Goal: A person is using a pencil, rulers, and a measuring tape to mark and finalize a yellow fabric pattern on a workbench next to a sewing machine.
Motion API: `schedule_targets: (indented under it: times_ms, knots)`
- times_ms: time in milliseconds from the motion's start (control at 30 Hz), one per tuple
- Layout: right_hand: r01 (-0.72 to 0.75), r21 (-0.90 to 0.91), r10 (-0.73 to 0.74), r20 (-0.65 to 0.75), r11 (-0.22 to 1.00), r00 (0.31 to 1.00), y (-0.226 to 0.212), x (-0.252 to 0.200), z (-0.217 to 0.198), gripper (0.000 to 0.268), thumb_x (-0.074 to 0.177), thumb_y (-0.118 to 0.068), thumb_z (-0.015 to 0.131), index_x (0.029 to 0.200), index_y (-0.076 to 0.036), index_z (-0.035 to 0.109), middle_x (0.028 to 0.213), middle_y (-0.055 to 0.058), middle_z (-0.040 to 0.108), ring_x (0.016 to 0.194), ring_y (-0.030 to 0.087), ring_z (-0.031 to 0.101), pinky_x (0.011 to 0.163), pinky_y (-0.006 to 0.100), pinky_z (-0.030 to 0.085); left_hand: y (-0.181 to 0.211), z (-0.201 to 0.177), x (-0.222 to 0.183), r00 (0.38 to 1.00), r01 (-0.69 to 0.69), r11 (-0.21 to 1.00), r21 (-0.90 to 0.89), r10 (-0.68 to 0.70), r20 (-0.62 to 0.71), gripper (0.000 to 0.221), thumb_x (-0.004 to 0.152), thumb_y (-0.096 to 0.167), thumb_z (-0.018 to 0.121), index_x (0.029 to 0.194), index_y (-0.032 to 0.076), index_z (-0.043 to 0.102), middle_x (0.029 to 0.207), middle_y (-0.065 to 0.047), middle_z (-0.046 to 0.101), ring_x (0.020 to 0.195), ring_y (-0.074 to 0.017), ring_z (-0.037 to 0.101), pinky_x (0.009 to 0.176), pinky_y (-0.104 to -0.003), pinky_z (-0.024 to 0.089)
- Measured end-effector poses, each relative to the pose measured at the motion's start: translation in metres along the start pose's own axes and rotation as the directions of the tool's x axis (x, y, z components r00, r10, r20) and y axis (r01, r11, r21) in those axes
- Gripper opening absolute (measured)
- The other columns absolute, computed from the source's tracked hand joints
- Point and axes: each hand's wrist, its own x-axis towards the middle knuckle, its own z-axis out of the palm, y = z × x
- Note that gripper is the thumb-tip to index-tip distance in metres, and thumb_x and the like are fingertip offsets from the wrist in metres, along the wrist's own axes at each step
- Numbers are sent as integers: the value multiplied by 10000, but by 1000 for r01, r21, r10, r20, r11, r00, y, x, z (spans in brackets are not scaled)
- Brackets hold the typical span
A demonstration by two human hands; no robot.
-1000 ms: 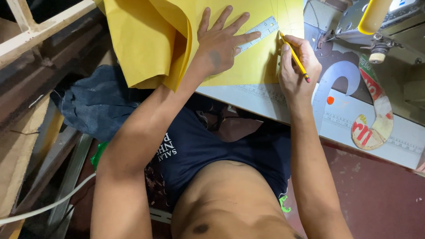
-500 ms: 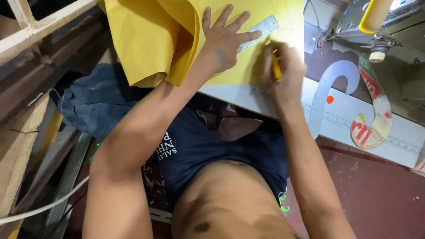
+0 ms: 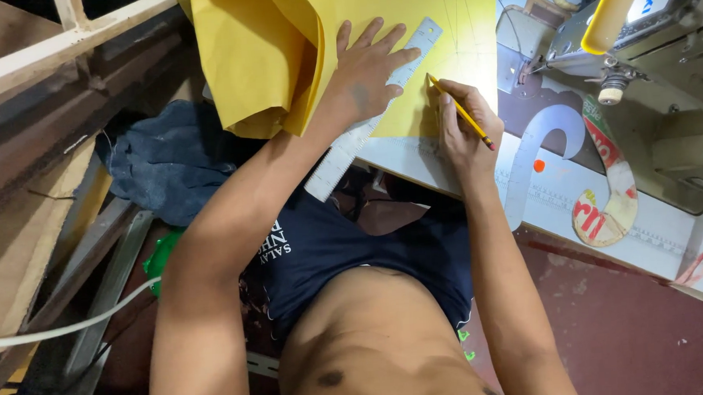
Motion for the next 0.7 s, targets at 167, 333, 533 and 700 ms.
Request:
schedule_targets:
  times_ms: [167,333,533,700]
  knots:
    - [45,-44,-44,29,998,999,0,2,-4,218,1075,-84,570,1180,69,684,1101,192,755,1038,247,759,897,284,609,-6,12,-20,986,-108,991,-72,98,-137,566,926,275,750,1450,196,549,1625,-141,361,1508,-467,207,1157,-735,5]
    - [81,-78,-79,25,994,997,7,1,-5,217,1075,-80,575,1183,62,699,1098,181,760,1024,239,758,882,282,608,-10,7,-38,981,-157,987,-23,154,-117,619,976,447,653,1513,187,484,1661,-88,316,1539,-399,166,1179,-714,38]
    - [76,-115,-71,50,990,996,6,4,-7,214,1071,-90,576,1174,41,710,1090,163,769,1003,228,758,854,283,608,-18,17,-41,977,-190,982,16,191,-93,574,1076,342,506,1611,196,359,1693,-30,273,1561,-351,100,1197,-713,21]
    - [89,-157,-75,91,984,993,2,11,-10,189,1058,-98,565,1127,-5,714,1026,108,789,945,194,771,807,277,608,-3,9,-48,979,-190,981,24,191,-74,643,1052,467,556,1612,209,375,1700,-11,228,1562,-324,58,1197,-712,5]
